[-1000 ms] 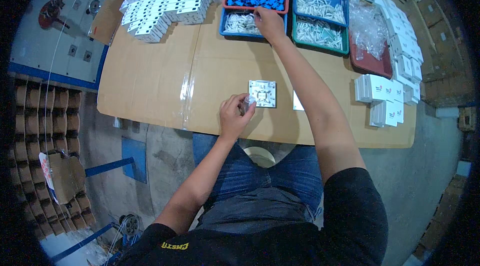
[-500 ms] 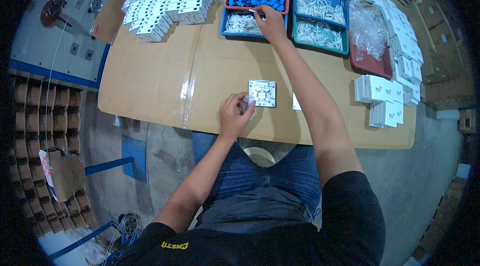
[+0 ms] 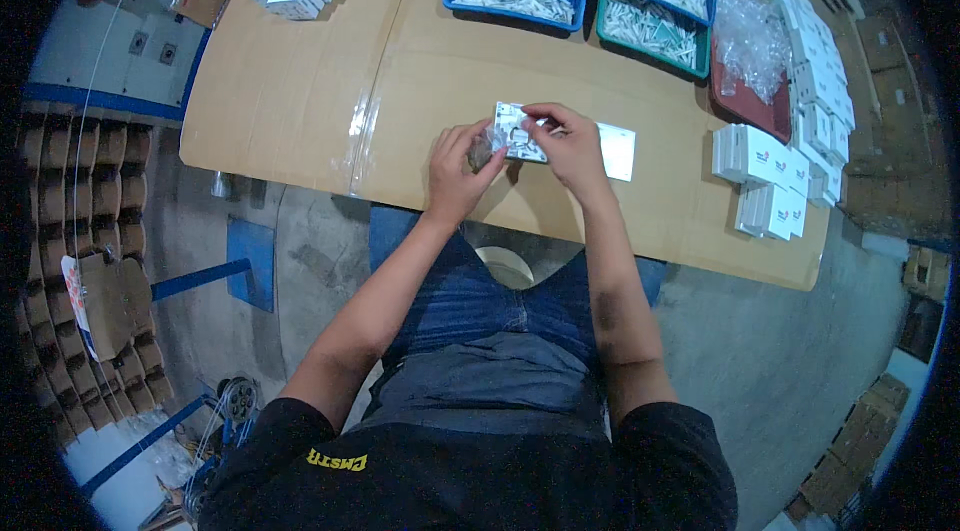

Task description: Assembling a white plastic electrical switch component by inserting internal parts and a blue plastic rocker.

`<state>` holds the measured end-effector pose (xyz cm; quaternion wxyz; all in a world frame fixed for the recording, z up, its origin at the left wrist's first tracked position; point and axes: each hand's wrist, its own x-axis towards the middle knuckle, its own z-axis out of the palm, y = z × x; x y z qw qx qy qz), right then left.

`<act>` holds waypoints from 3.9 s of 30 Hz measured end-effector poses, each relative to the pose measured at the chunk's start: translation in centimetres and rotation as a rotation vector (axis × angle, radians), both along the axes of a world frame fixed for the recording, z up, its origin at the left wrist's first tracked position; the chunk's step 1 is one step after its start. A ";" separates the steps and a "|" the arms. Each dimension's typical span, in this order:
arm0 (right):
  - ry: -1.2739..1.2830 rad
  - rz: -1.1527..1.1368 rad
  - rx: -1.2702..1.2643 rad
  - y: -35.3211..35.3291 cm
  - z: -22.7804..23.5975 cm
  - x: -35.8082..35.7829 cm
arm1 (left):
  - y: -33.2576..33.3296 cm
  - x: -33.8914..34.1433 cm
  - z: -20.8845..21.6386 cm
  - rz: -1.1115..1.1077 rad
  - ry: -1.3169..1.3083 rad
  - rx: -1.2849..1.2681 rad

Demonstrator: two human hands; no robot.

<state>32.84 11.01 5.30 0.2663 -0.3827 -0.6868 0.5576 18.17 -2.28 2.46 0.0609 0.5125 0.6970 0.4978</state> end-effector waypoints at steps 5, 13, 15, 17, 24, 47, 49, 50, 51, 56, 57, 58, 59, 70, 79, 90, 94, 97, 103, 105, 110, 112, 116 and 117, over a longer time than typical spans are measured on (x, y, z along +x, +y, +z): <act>0.026 0.002 0.037 -2.4 1.7 -0.2 | -0.2 0.1 -0.2 -0.023 0.036 0.027; -0.024 0.174 0.317 -2.9 1.0 -0.2 | -0.3 0.3 -0.4 -0.090 0.081 0.055; -0.017 0.133 0.304 -3.4 1.1 -0.1 | -0.4 0.3 -0.4 -0.076 0.055 0.058; -0.009 0.095 0.292 -3.6 1.3 0.0 | -0.5 0.3 -0.7 -0.079 0.053 0.067; -0.041 0.045 0.281 -3.5 1.3 1.2 | -0.7 0.5 -0.3 -0.072 0.030 0.037; -0.439 -0.554 0.734 20.4 -2.3 7.9 | 0.1 0.4 -0.8 -0.059 -0.061 -0.031; -0.500 -0.557 0.718 22.6 -2.3 8.5 | 0.2 0.6 -0.9 -0.061 -0.054 -0.030; -0.572 -0.527 0.714 23.1 -2.3 8.4 | 0.1 0.5 -1.1 -0.056 -0.046 -0.034; -0.644 -0.498 0.709 23.6 -2.3 8.4 | 0.1 0.5 -1.2 -0.059 -0.045 -0.033; -0.752 -0.457 0.626 24.6 -2.4 7.7 | 0.0 0.5 -1.2 -0.038 -0.081 -0.054; -0.746 -0.461 0.579 24.5 -2.3 7.5 | 0.1 0.5 -1.2 -0.037 -0.082 -0.054; -0.746 -0.459 0.579 24.3 -2.3 7.5 | 0.0 0.5 -1.0 -0.037 -0.049 -0.034; -0.716 -0.463 0.608 24.1 -2.3 7.5 | 0.0 0.4 -0.8 -0.036 -0.015 -0.015; -0.630 -0.521 0.713 25.0 -3.4 9.0 | 0.3 0.6 -0.7 -0.046 -0.027 -0.021; -0.408 -0.489 0.786 20.8 -1.7 9.5 | -0.1 0.6 -0.6 -0.022 -0.038 -0.028; -0.109 -0.054 0.451 2.2 1.8 3.9 | 0.1 0.4 0.2 -0.046 0.022 -0.010; -0.148 0.100 0.319 -2.0 2.5 1.7 | -0.2 0.3 0.2 -0.046 0.032 0.023; -0.198 0.141 0.394 -3.3 1.9 0.6 | -0.2 0.2 -0.3 -0.064 0.048 0.055; -0.228 0.166 0.382 -3.8 1.8 -0.2 | -0.3 0.3 -0.5 -0.063 0.030 0.049; -0.220 0.173 0.375 -3.8 1.7 -0.2 | -0.3 0.3 -0.6 -0.066 0.029 0.054; -0.194 0.157 0.347 -4.1 2.0 -0.2 | -0.4 0.2 -0.5 -0.064 0.041 0.050; -0.196 0.153 0.362 -3.9 1.6 -0.2 | -0.3 0.2 -0.6 -0.077 0.016 0.049; -0.135 0.121 0.381 -3.5 1.6 -0.1 | -0.1 0.2 -0.6 -0.079 0.028 0.050; -0.135 0.114 0.382 -3.2 1.9 -0.1 | -0.1 0.1 -0.5 -0.081 0.035 0.045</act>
